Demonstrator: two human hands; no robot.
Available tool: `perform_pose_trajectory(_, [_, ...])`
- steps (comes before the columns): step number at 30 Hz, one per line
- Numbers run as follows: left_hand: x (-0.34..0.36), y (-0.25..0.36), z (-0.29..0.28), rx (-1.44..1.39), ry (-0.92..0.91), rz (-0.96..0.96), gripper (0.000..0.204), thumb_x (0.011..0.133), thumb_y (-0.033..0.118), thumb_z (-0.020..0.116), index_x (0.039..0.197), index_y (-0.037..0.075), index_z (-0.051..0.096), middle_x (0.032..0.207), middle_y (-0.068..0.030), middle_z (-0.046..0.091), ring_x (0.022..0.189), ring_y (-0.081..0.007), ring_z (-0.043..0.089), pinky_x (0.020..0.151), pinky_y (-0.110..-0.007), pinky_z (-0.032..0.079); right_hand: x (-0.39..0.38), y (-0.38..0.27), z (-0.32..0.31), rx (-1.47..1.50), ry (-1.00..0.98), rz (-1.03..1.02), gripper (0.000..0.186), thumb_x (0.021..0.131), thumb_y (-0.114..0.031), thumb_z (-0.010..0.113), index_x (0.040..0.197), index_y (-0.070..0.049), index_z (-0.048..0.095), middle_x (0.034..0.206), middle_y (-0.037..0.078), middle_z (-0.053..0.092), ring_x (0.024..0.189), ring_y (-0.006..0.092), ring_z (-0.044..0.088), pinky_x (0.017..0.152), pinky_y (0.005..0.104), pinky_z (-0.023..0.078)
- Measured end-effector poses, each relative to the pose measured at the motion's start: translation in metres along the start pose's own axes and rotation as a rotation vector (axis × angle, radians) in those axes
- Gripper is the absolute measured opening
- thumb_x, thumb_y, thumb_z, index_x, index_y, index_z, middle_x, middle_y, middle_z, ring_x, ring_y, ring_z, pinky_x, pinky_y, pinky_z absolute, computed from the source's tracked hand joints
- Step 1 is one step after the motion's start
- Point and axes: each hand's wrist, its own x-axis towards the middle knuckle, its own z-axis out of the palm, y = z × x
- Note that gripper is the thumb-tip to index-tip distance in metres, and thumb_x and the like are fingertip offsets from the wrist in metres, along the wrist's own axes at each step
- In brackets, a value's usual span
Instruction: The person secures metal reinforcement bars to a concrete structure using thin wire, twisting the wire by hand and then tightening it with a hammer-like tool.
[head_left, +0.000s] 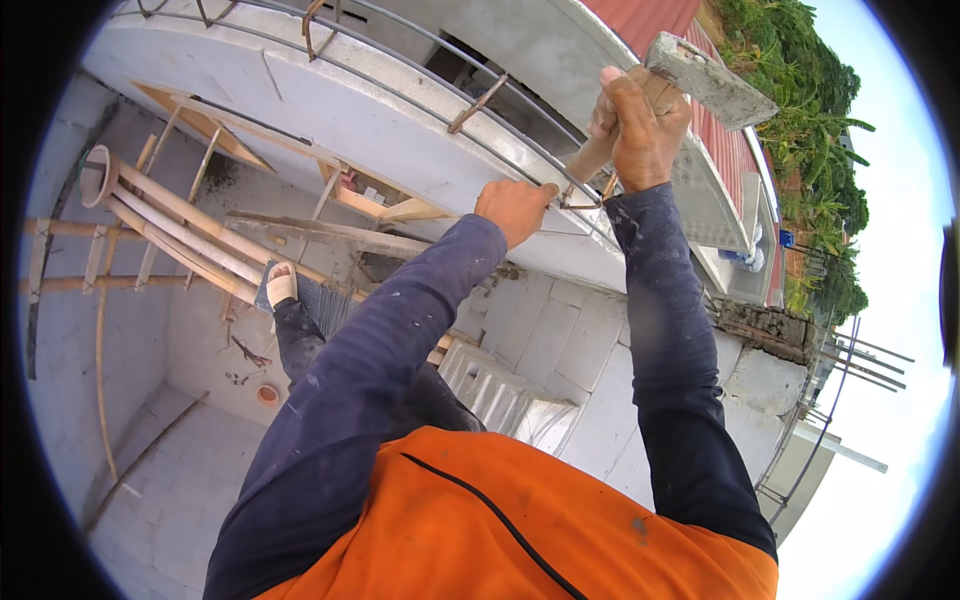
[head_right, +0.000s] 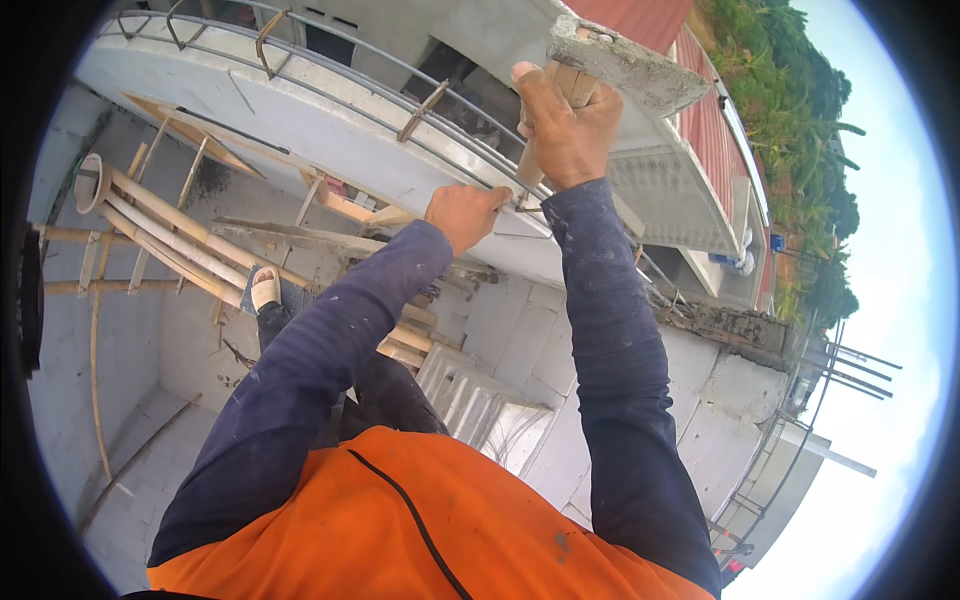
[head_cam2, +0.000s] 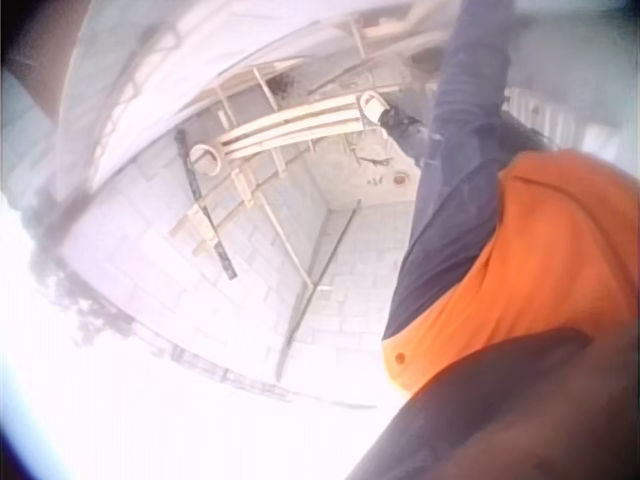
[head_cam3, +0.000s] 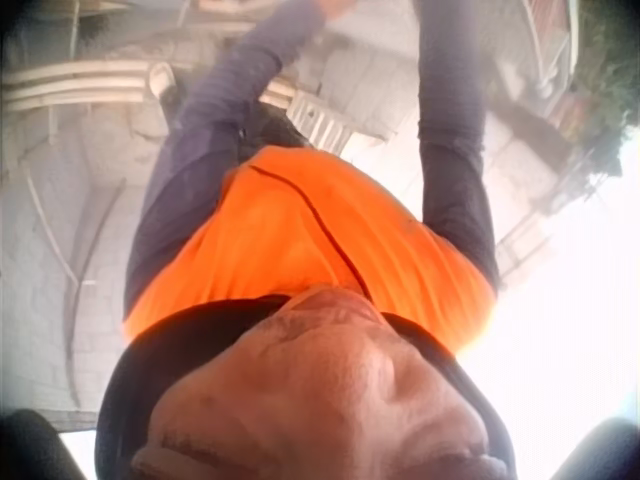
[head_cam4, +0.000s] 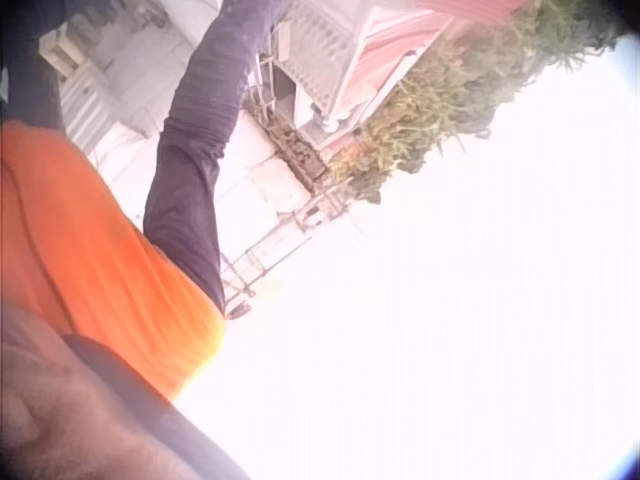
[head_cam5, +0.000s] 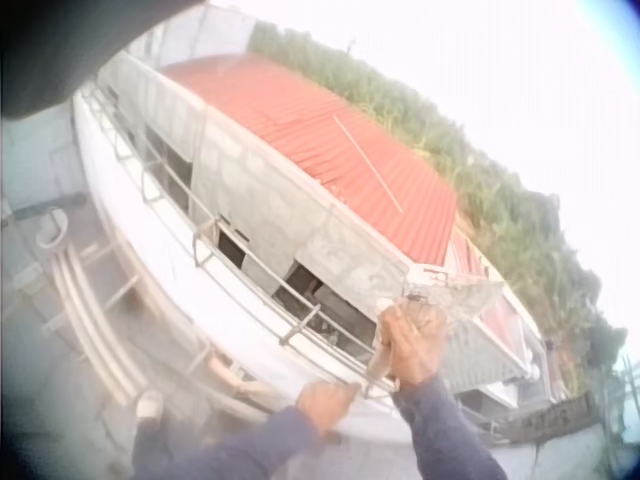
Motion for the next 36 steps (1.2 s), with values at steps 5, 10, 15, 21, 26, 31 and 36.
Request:
perform_pose_trajectory(5, [0.002, 0.003, 0.003, -0.01, -0.024, -0.005, 0.029, 0.097, 0.021, 0.063, 0.124, 0.022, 0.072, 0.076, -0.0124, 0.074, 0.072, -0.0333, 0.074, 0.066, -0.048, 0.057, 0.002, 0.002, -0.012, 0.015, 0.005, 0.048, 0.027, 0.087, -0.024, 0.082, 0.076, -0.007, 0.065, 0.065, -0.001, 0.06, 0.053, 0.0067, 0.055, 0.047, 0.0256, 0.049])
perform_pose_trajectory(10, [-0.003, 0.003, -0.001, -0.015, -0.015, 0.003, 0.028, 0.097, 0.02, 0.063, 0.123, 0.022, 0.073, 0.076, -0.0123, 0.074, 0.072, -0.0335, 0.074, 0.067, -0.049, 0.057, -0.004, 0.009, -0.014, 0.007, -0.011, -0.037, 0.027, 0.089, -0.019, 0.078, 0.072, -0.007, 0.062, 0.061, 0.0, 0.057, 0.049, 0.0096, 0.052, 0.046, 0.0285, 0.046])
perform_pose_trajectory(15, [-0.003, -0.001, 0.0, -0.023, 0.015, 0.008, 0.029, 0.096, 0.019, 0.064, 0.123, 0.021, 0.074, 0.076, -0.013, 0.074, 0.07, -0.0343, 0.073, 0.067, -0.048, 0.057, -0.005, 0.003, -0.018, 0.083, 0.005, -0.048, 0.027, 0.091, -0.012, 0.072, 0.07, -0.008, 0.056, 0.057, 0.003, 0.052, 0.045, 0.0139, 0.049, 0.046, 0.0318, 0.044])
perform_pose_trajectory(21, [0.003, 0.005, 0.006, -0.041, 0.028, 0.022, 0.03, 0.095, 0.019, 0.065, 0.123, 0.024, 0.074, 0.076, -0.0142, 0.073, 0.07, -0.036, 0.072, 0.066, -0.049, 0.057, -0.005, -0.023, -0.036, 0.22, 0.058, -0.13, 0.024, 0.09, -0.017, 0.073, 0.074, -0.008, 0.057, 0.062, 0.005, 0.056, 0.049, 0.0154, 0.052, 0.048, 0.0333, 0.046])
perform_pose_trajectory(26, [0.002, 0.007, -0.008, 0.017, -0.023, -0.02, 0.029, 0.096, 0.02, 0.066, 0.124, 0.025, 0.074, 0.077, -0.0149, 0.074, 0.071, -0.0362, 0.073, 0.068, -0.05, 0.057, -0.057, -0.103, -0.124, 0.43, 0.06, -0.476, 0.031, 0.096, -0.035, 0.059, 0.077, -0.01, 0.055, 0.061, 0.006, 0.052, 0.051, 0.0199, 0.052, 0.057, 0.0396, 0.051])
perform_pose_trajectory(31, [0.005, 0.009, 0.002, 0.026, -0.007, -0.005, 0.026, 0.098, 0.022, 0.066, 0.123, 0.023, 0.075, 0.081, -0.0152, 0.075, 0.073, -0.0375, 0.073, 0.069, -0.049, 0.057, -0.148, -0.045, -0.165, 0.563, 0.322, -0.479, 0.034, 0.099, -0.038, 0.055, 0.078, -0.012, 0.054, 0.061, 0.006, 0.054, 0.053, 0.0203, 0.056, 0.059, 0.0406, 0.054])
perform_pose_trajectory(36, [0.006, 0.014, 0.0, 0.057, -0.003, 0.004, 0.026, 0.099, 0.024, 0.068, 0.124, 0.021, 0.076, 0.085, -0.0153, 0.076, 0.075, -0.0374, 0.073, 0.069, -0.048, 0.057, -0.154, 0.026, -0.155, 0.569, 0.554, -0.474, 0.037, 0.101, -0.041, 0.056, 0.079, -0.011, 0.054, 0.063, 0.007, 0.055, 0.054, 0.0203, 0.057, 0.061, 0.0404, 0.055])
